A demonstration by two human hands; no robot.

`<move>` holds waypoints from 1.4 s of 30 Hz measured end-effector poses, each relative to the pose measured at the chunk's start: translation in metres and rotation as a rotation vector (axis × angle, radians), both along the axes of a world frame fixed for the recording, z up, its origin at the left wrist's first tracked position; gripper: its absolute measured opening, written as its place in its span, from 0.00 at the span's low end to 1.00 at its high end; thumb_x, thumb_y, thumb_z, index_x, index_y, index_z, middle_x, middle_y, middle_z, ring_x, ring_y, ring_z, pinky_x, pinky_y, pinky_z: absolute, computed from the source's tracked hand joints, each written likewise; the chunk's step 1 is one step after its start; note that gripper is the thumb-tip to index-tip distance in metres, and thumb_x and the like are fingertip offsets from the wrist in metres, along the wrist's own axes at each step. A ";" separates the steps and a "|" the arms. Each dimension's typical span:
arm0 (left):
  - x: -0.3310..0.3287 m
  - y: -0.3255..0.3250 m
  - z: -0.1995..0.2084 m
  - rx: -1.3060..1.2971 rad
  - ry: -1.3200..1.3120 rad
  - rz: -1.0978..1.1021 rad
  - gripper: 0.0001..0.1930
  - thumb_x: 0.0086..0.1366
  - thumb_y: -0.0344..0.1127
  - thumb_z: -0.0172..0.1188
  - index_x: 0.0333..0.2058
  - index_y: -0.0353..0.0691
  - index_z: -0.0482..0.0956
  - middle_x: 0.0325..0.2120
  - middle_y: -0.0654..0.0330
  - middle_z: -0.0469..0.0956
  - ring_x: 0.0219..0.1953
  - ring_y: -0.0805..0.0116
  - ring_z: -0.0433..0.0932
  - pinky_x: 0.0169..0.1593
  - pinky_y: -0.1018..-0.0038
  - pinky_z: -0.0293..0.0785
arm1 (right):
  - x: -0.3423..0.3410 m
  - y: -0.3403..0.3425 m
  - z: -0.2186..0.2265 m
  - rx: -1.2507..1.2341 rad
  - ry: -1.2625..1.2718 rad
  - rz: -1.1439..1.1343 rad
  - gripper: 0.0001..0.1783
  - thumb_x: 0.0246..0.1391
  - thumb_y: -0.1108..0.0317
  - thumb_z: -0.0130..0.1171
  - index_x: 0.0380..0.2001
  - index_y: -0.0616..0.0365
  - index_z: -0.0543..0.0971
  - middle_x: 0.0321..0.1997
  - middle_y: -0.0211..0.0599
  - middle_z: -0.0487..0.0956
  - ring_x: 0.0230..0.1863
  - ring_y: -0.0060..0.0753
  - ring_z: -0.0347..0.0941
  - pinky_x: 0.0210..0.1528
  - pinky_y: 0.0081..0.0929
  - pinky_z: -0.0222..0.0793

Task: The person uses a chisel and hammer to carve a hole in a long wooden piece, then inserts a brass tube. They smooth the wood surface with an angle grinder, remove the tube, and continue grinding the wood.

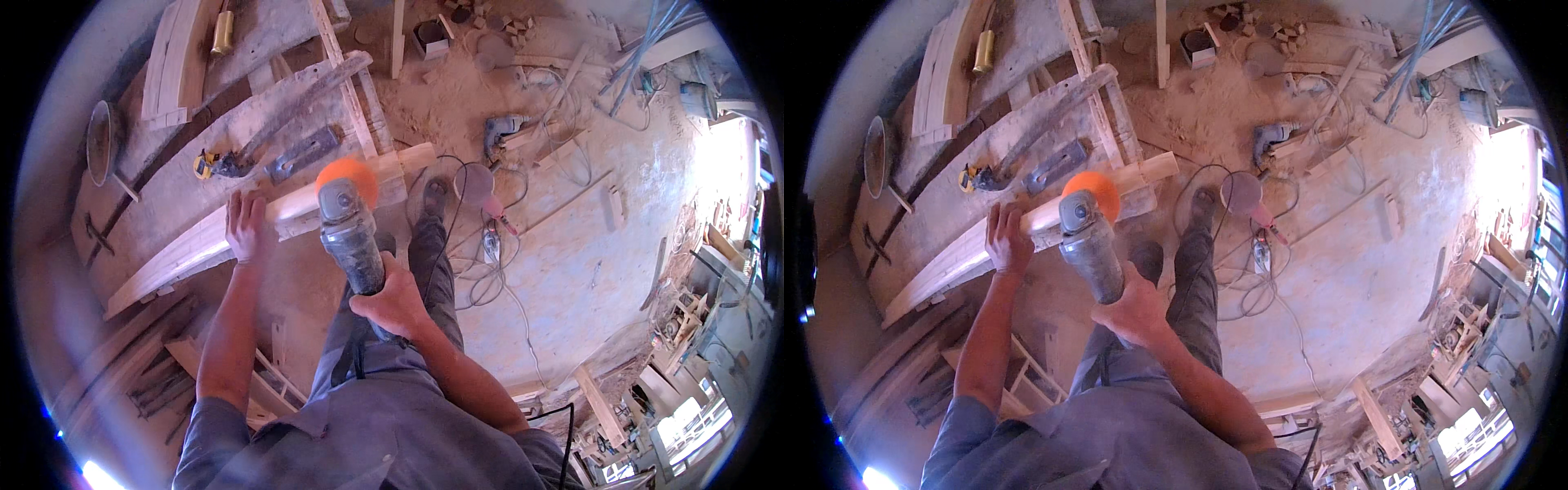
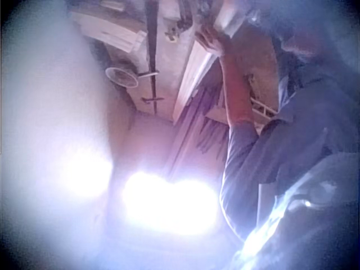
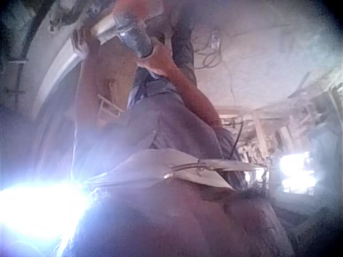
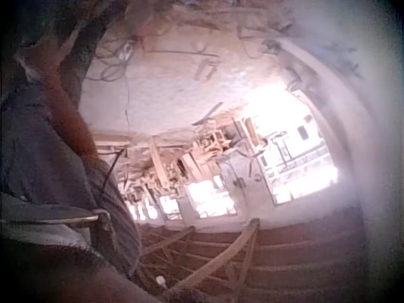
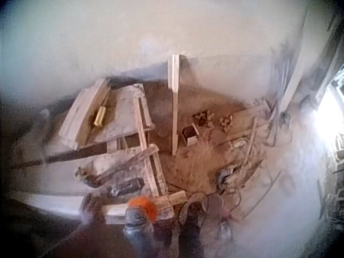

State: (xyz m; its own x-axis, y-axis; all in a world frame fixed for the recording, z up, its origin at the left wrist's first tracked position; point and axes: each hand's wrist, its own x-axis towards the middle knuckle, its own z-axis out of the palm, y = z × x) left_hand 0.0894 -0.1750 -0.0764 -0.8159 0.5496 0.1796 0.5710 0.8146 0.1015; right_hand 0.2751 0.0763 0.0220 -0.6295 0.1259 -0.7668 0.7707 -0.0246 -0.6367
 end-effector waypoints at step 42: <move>-0.032 0.005 0.036 -0.118 -0.363 0.063 0.20 0.50 0.21 0.64 0.44 0.41 0.82 0.46 0.54 0.83 0.55 0.47 0.80 0.56 0.54 0.78 | 0.005 0.033 -0.009 -0.049 0.124 -0.222 0.30 0.39 0.64 0.72 0.48 0.63 0.77 0.39 0.50 0.84 0.44 0.49 0.83 0.51 0.44 0.77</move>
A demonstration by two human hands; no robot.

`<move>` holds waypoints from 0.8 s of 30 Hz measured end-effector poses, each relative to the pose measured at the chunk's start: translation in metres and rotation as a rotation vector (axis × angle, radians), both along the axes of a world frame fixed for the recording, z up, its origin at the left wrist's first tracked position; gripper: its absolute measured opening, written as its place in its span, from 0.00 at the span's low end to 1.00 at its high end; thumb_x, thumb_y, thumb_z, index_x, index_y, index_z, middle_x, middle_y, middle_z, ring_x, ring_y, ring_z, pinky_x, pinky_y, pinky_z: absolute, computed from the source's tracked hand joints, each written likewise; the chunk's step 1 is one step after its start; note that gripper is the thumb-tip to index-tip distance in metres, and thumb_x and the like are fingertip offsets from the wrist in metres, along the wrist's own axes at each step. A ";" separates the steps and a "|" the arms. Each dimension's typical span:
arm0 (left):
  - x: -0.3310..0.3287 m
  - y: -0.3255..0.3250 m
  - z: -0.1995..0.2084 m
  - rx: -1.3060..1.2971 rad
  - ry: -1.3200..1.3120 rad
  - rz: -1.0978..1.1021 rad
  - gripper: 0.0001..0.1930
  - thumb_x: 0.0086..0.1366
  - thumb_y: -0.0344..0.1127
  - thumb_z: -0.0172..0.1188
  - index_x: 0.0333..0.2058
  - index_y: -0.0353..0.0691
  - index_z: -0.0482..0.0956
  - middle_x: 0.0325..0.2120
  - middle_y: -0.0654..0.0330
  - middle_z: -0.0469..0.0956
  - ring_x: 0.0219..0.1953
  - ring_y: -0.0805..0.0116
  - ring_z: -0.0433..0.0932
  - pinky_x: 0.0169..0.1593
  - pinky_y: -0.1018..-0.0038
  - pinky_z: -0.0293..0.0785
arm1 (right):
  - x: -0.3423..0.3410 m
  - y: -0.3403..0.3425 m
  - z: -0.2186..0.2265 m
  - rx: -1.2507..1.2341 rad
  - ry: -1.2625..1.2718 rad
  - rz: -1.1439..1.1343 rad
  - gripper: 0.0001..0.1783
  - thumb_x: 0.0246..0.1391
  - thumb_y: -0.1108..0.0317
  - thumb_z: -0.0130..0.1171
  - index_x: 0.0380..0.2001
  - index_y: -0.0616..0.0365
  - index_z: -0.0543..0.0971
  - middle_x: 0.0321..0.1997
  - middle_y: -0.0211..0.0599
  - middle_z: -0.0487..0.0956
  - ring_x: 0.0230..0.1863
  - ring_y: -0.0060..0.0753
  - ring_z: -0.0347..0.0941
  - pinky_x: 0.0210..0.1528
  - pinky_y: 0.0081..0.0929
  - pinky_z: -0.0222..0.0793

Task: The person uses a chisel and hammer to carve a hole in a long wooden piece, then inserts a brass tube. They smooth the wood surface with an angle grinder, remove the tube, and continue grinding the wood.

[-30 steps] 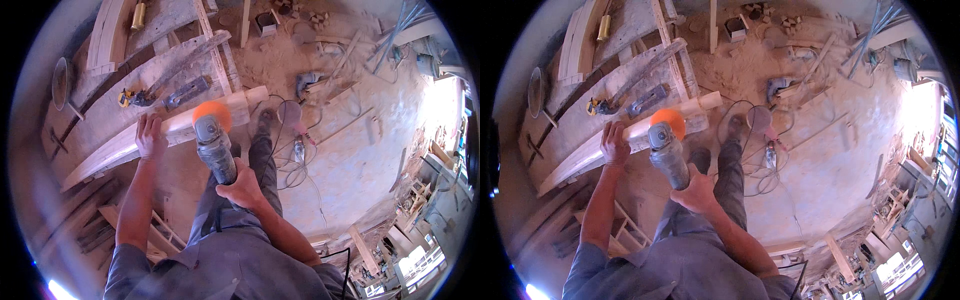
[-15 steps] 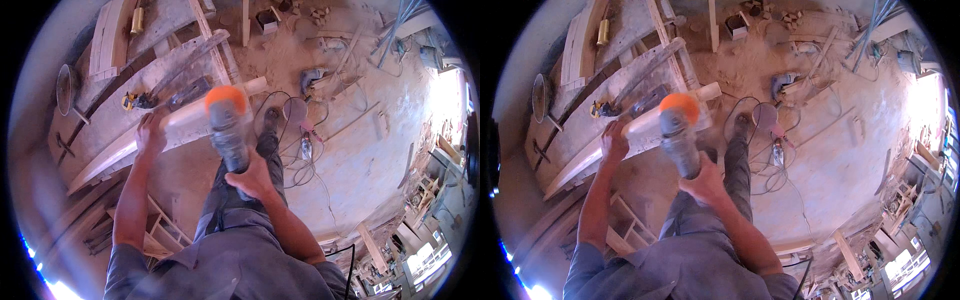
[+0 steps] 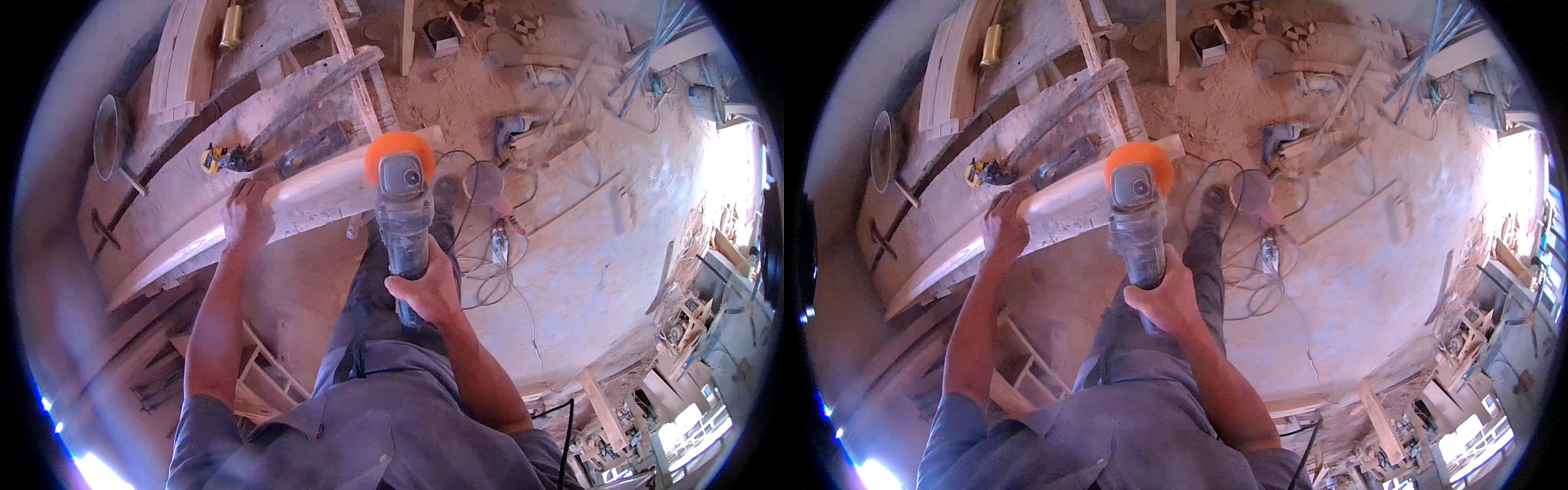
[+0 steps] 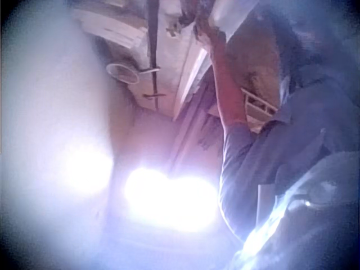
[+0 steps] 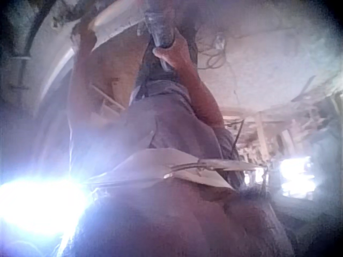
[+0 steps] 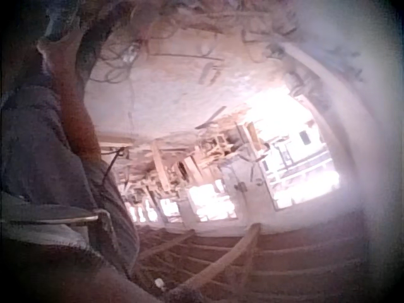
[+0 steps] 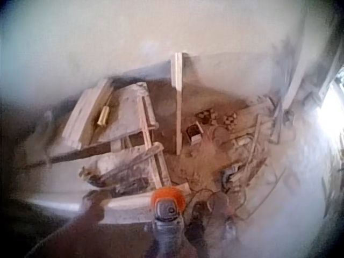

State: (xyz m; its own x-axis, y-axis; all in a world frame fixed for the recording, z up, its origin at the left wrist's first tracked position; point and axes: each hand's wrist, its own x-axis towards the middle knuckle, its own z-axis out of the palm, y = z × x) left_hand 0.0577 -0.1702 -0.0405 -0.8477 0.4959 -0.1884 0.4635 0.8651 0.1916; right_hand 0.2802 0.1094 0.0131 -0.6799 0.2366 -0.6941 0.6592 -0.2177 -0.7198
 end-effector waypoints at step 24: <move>0.013 -0.005 -0.014 0.061 0.183 -0.036 0.21 0.47 0.21 0.64 0.42 0.41 0.81 0.47 0.54 0.83 0.59 0.46 0.78 0.61 0.55 0.76 | -0.006 0.002 0.006 -0.049 -0.064 0.064 0.30 0.39 0.65 0.73 0.47 0.62 0.77 0.38 0.47 0.84 0.41 0.44 0.83 0.48 0.40 0.76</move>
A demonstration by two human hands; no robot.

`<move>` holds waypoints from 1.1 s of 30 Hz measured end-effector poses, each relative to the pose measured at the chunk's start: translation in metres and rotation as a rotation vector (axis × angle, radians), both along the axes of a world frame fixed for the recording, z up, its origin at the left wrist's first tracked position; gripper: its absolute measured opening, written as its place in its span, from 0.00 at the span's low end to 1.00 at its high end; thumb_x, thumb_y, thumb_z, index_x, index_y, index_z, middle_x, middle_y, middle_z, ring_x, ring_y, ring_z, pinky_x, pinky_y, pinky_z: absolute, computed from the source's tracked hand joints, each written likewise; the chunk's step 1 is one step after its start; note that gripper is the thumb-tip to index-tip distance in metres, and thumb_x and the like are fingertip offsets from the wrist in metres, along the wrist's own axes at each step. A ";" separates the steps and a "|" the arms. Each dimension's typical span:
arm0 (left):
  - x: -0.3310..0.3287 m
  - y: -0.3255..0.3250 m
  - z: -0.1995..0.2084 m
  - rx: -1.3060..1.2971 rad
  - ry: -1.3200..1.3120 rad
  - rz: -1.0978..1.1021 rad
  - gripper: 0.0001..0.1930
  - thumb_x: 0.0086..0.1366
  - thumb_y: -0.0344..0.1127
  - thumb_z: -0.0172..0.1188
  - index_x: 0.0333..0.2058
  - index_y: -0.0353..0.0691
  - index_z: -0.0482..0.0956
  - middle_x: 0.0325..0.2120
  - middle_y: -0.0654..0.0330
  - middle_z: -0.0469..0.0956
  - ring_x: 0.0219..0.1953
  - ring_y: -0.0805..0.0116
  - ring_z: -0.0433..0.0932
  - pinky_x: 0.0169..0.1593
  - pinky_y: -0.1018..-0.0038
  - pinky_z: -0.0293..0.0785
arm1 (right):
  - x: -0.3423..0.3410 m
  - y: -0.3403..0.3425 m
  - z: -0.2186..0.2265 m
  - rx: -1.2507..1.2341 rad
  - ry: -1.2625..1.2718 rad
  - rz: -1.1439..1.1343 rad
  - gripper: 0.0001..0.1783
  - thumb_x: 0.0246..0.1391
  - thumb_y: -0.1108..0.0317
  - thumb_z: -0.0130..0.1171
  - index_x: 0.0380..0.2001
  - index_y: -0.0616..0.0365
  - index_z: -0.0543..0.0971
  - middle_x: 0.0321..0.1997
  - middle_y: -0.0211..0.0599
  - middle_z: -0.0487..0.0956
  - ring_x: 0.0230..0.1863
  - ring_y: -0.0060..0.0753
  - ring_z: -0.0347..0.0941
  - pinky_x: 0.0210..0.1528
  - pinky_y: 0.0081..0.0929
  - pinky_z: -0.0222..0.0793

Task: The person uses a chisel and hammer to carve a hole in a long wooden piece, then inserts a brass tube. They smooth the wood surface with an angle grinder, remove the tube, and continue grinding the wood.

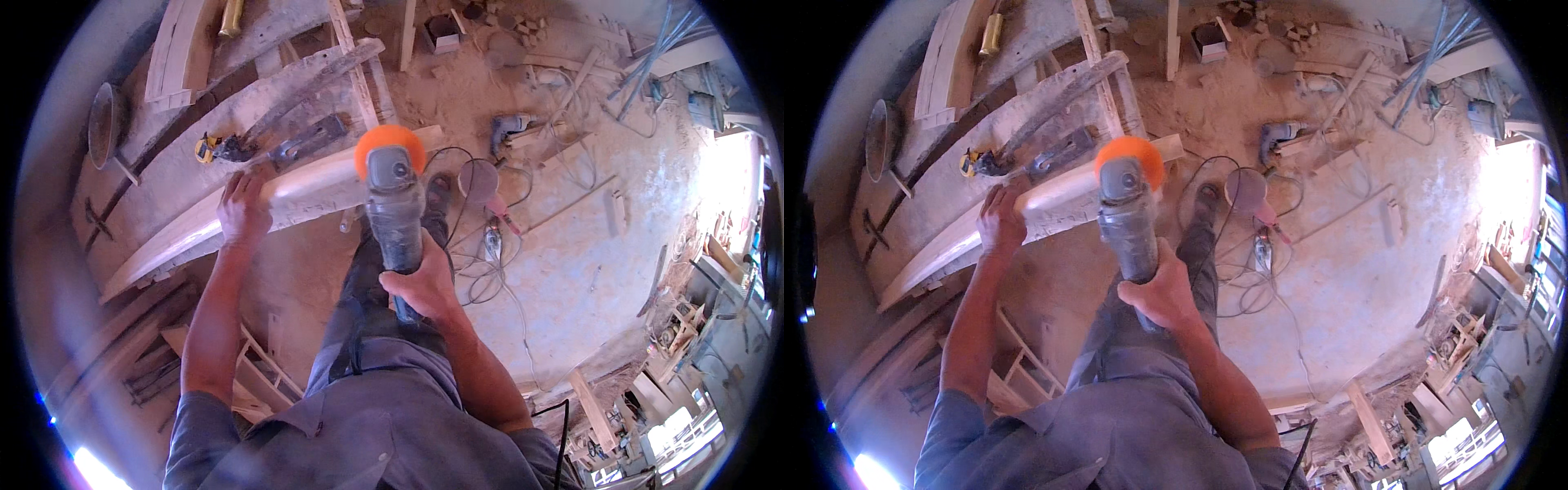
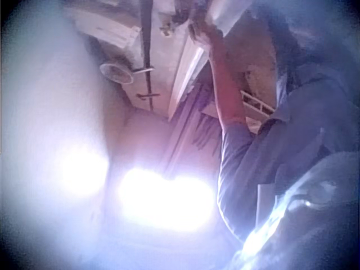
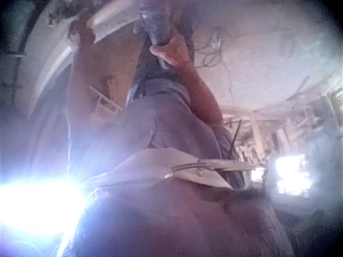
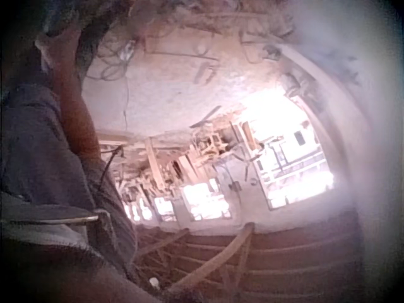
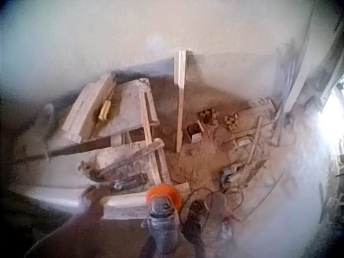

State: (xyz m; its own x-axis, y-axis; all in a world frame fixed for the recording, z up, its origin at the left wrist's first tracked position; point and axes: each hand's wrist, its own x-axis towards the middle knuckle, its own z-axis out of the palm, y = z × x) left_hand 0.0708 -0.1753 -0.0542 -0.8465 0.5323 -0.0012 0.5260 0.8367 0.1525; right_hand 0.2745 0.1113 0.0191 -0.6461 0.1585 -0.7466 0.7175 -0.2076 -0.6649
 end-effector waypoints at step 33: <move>0.015 -0.005 -0.002 -0.117 -0.185 -0.104 0.30 0.45 0.21 0.63 0.52 0.38 0.80 0.52 0.47 0.70 0.58 0.43 0.67 0.68 0.48 0.60 | 0.022 -0.017 -0.013 0.056 0.014 0.071 0.27 0.40 0.69 0.72 0.46 0.62 0.78 0.38 0.36 0.82 0.40 0.31 0.79 0.48 0.34 0.75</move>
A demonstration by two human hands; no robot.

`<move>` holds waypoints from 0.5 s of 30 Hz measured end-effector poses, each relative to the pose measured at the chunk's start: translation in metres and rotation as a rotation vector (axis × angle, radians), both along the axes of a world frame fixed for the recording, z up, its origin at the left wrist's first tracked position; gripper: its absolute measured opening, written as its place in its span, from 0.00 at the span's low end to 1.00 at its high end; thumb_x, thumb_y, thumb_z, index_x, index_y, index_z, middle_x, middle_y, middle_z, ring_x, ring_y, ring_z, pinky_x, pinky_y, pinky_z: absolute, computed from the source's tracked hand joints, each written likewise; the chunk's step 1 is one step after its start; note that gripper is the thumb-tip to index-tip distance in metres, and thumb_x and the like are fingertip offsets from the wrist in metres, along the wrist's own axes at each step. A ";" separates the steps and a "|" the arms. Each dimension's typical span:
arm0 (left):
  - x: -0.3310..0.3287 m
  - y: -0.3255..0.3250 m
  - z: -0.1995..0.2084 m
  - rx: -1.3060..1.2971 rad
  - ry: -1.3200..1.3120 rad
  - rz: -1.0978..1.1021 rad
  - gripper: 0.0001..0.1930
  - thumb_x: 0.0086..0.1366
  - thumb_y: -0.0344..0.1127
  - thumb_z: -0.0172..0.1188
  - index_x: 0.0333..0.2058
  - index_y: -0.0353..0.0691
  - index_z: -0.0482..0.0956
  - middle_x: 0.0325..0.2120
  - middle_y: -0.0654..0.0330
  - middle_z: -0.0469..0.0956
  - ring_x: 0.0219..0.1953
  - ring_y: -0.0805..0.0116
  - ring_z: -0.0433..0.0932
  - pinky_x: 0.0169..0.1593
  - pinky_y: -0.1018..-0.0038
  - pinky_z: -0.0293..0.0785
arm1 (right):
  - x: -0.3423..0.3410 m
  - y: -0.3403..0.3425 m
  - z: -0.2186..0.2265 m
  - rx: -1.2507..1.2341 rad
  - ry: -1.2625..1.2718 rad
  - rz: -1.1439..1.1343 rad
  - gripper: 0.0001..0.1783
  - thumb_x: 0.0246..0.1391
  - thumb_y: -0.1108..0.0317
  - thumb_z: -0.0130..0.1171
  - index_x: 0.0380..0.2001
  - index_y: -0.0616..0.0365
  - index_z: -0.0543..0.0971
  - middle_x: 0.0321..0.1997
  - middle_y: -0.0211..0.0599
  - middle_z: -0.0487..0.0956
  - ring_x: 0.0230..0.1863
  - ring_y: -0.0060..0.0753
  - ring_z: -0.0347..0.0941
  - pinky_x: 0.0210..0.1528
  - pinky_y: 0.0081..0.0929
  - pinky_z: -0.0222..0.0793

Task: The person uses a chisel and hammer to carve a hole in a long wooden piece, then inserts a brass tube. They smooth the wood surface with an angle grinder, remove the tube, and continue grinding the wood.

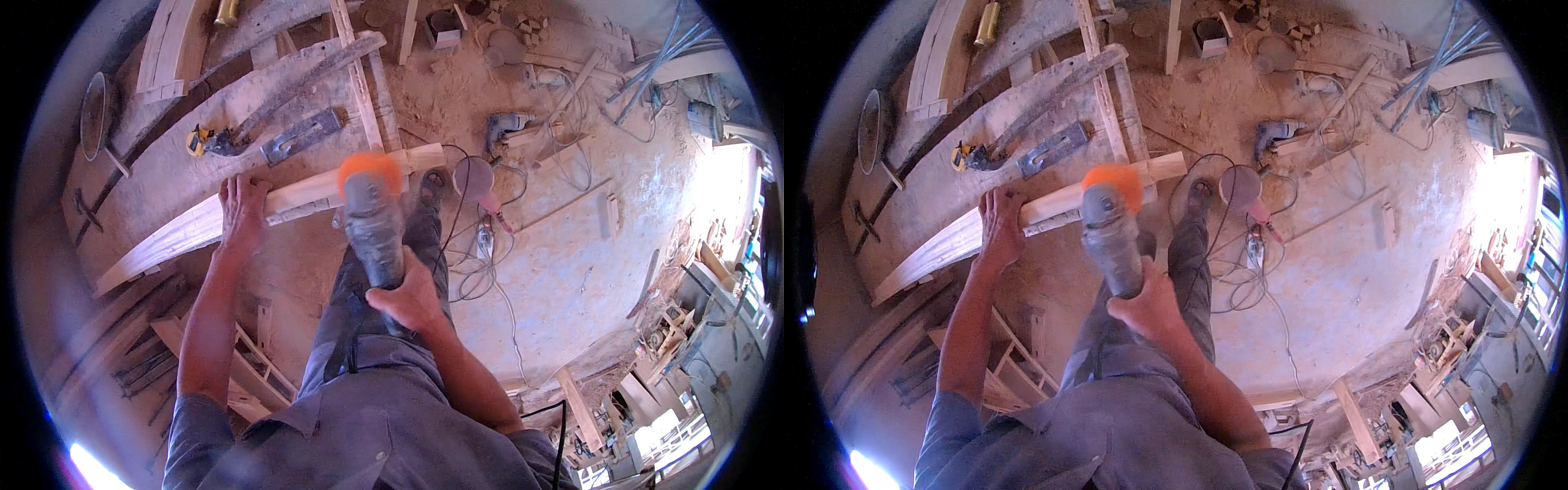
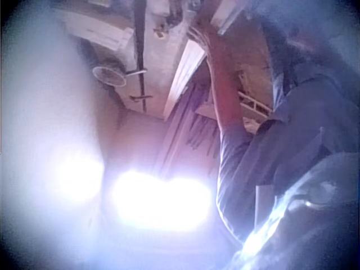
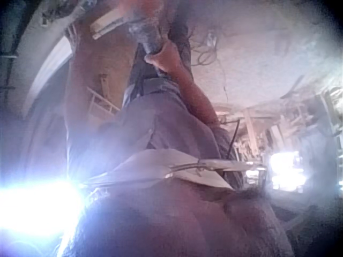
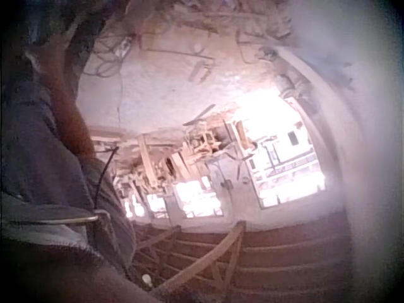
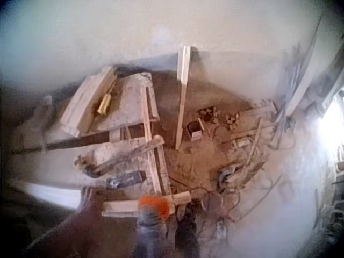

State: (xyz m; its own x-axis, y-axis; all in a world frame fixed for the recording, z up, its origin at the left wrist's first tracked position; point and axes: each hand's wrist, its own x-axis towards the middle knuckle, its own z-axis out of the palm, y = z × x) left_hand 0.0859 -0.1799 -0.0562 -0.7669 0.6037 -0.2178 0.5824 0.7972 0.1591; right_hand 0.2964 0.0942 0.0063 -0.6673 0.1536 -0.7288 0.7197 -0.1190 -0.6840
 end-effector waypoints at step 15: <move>-0.009 -0.011 0.010 -0.033 -0.163 0.012 0.34 0.52 0.23 0.65 0.62 0.43 0.76 0.58 0.47 0.67 0.63 0.43 0.65 0.71 0.48 0.57 | -0.006 0.020 0.010 -0.094 -0.096 -0.096 0.30 0.40 0.66 0.73 0.48 0.64 0.76 0.38 0.40 0.82 0.41 0.36 0.81 0.47 0.37 0.76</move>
